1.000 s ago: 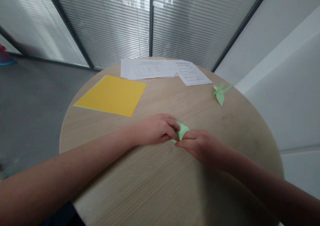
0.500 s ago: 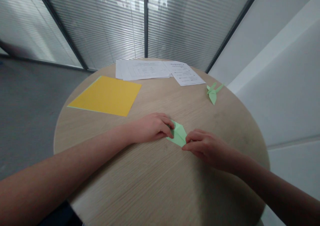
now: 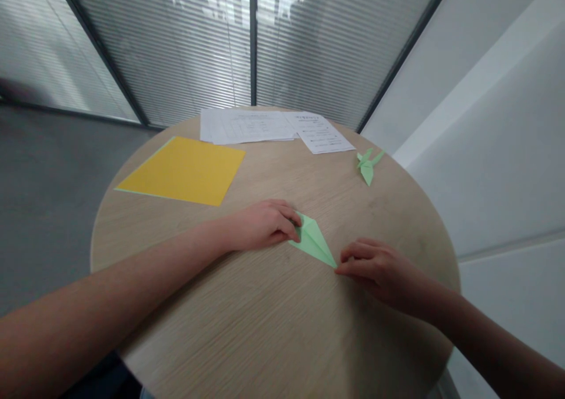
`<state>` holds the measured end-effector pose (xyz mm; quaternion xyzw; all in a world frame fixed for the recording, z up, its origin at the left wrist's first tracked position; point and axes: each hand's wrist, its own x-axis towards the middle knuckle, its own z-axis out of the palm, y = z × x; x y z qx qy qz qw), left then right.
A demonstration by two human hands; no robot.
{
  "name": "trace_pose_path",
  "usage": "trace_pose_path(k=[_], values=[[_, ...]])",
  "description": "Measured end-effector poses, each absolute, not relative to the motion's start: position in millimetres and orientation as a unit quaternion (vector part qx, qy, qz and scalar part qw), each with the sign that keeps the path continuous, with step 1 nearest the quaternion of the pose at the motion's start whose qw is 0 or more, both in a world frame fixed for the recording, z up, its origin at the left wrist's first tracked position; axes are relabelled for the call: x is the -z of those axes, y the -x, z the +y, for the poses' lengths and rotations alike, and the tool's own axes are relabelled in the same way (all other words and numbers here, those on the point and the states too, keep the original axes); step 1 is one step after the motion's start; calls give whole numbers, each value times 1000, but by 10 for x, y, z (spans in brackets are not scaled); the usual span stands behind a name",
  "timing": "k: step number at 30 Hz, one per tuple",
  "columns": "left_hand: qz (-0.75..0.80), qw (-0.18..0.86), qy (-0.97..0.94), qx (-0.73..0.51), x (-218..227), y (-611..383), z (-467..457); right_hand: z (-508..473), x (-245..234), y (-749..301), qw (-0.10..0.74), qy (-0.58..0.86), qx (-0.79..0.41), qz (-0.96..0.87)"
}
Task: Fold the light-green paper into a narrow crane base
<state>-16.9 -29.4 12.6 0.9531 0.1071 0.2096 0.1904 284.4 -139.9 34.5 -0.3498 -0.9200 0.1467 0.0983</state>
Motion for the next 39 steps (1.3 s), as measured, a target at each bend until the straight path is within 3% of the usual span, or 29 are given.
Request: trace_pose_path(k=[6,13,20,28,39], values=[[103,194,-952,-214,-112,170,-289,-1482,-318,-2934,113,348,-132,-921],[118,196,-952,-204,-110,180,-306,-1253,-201,-2804,229,430,-75,-870],[178,188,-943,-209,-129,160,-397,-1117,27,-2524,198,406,-16,-892],[244,66,-955,-154,-128,46,-510,-1230,138,-2532,192,441,15,-877],[333,71,-933,-116,-205,82,-513,-1407,98,-2652,115,488,10,-865]])
